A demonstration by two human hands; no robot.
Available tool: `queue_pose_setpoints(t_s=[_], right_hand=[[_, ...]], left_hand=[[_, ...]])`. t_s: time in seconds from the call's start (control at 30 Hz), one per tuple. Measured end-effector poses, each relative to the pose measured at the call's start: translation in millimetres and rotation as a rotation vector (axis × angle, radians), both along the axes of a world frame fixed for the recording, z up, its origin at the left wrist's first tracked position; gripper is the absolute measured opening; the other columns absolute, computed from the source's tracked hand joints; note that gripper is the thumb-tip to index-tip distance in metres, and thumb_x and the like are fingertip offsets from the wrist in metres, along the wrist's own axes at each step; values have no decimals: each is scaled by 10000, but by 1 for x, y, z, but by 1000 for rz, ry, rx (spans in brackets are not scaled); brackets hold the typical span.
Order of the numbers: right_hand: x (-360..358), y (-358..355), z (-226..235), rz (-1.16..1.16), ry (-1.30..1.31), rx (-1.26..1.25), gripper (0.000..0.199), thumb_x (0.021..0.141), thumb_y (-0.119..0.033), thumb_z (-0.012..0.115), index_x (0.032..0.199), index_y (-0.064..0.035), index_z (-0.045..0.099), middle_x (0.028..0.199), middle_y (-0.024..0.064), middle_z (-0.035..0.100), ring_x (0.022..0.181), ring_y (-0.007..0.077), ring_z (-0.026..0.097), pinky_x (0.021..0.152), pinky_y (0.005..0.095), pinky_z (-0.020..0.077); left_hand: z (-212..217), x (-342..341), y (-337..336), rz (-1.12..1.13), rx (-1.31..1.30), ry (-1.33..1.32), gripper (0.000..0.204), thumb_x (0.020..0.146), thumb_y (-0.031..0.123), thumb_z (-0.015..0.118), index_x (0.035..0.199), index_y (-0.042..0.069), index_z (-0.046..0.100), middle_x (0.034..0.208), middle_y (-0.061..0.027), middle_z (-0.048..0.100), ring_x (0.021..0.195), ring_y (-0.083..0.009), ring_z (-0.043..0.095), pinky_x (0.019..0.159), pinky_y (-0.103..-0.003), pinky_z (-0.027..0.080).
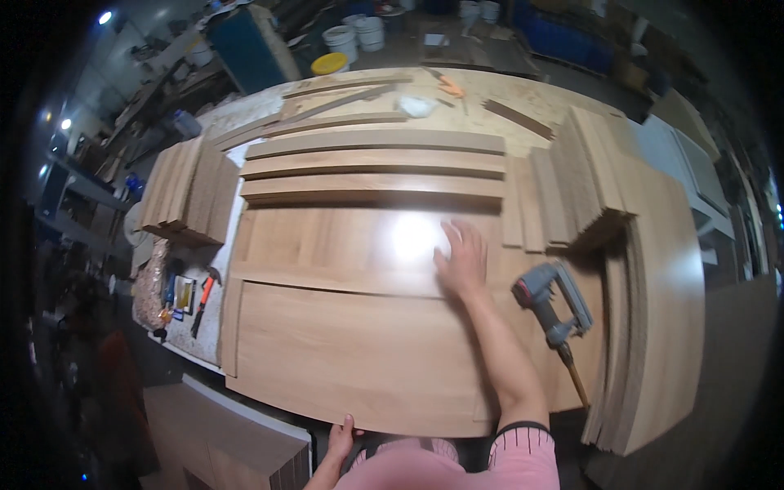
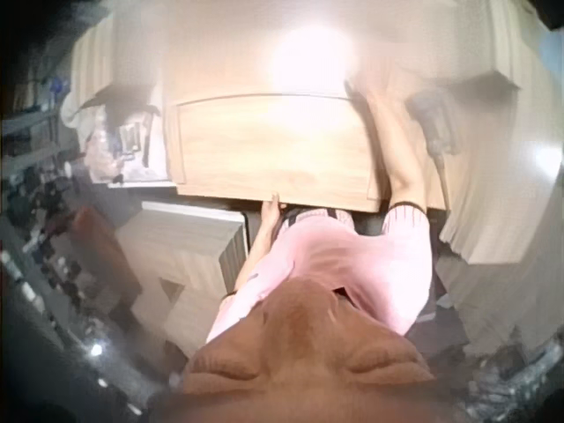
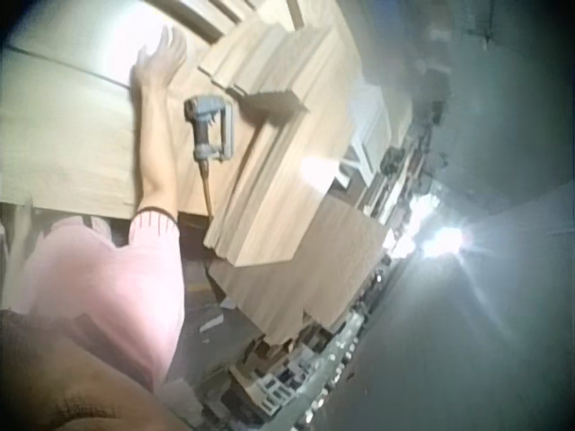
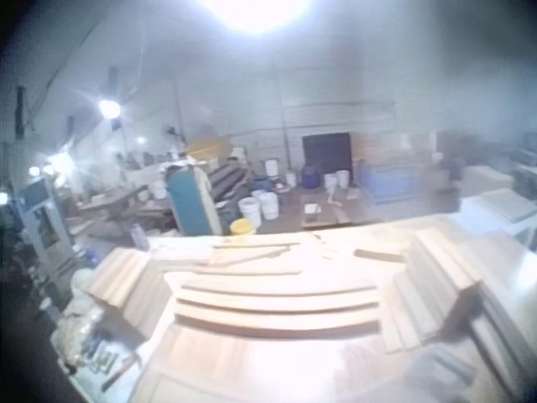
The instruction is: The person carries wooden boards to a workbench, aligns wooden strips onto a panel, and fastens them with a pneumatic nail gun. The person then taps the wooden pieces with a hammer.
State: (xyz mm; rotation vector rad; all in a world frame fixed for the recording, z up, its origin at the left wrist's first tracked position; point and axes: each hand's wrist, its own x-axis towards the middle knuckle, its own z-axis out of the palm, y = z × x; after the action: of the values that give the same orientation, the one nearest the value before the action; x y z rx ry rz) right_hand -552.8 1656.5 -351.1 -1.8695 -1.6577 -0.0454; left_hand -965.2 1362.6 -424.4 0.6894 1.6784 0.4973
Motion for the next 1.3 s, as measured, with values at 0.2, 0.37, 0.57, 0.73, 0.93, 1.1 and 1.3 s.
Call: queue_pose_setpoints(t_s=[0.2,0.37,0.57,0.73,0.93,1.1,1.3], right_hand=[[-11,122,-14,3,-380,-151,671,856,-311,723,1455,-145,469,1440,151,502,1336,341,458,1097,504,369],[-8,138,14,80,-259,-351,621,858,-329,746,1405,-155,508,1352,141,527,1269,340,479,1050,513,369],[14,135,17,195,-261,-278,685,775,-263,820,1383,-134,531,1230,150,559,1158,344,518,1010,506,382],[-60,14,57,210,-116,-143,549,752,-229,837,1267,-136,673,1129,168,605,1064,360,565,933,458,461],[-140,-226,14,223,85,-311,578,678,-214,848,1231,-117,711,1101,141,583,1035,318,534,892,428,450],[-203,-330,5,365,223,-380,604,631,-151,894,1196,-71,695,1117,144,604,1028,312,567,882,415,476],[-209,-374,-15,148,-47,-403,651,648,-109,886,1259,-136,662,1255,96,608,1208,344,522,1037,487,396]], left_hand=[[-1,-17,-3,-278,-44,238,512,1000,474,589,1112,-20,661,1008,-73,711,826,-150,665,742,-291,517],[22,-22,-5,-296,-179,92,529,935,490,674,1093,-14,699,997,-145,746,939,-212,699,837,-325,533],[54,-52,35,-523,-169,42,420,974,444,617,1051,50,742,928,-97,759,868,-181,710,798,-310,540],[66,-98,65,-443,44,-46,360,1007,371,592,962,38,721,807,-31,732,736,-120,651,704,-282,517],[46,-146,118,286,70,-343,548,1043,471,487,1324,2,524,1210,-146,666,1016,-244,675,826,-345,551],[53,-194,101,493,41,-401,576,1044,488,471,1304,-25,490,1234,-196,646,1034,-280,689,839,-375,554],[36,-214,86,-135,-34,-161,529,1029,472,521,1130,-38,614,1017,-163,734,842,-227,741,735,-330,574]])
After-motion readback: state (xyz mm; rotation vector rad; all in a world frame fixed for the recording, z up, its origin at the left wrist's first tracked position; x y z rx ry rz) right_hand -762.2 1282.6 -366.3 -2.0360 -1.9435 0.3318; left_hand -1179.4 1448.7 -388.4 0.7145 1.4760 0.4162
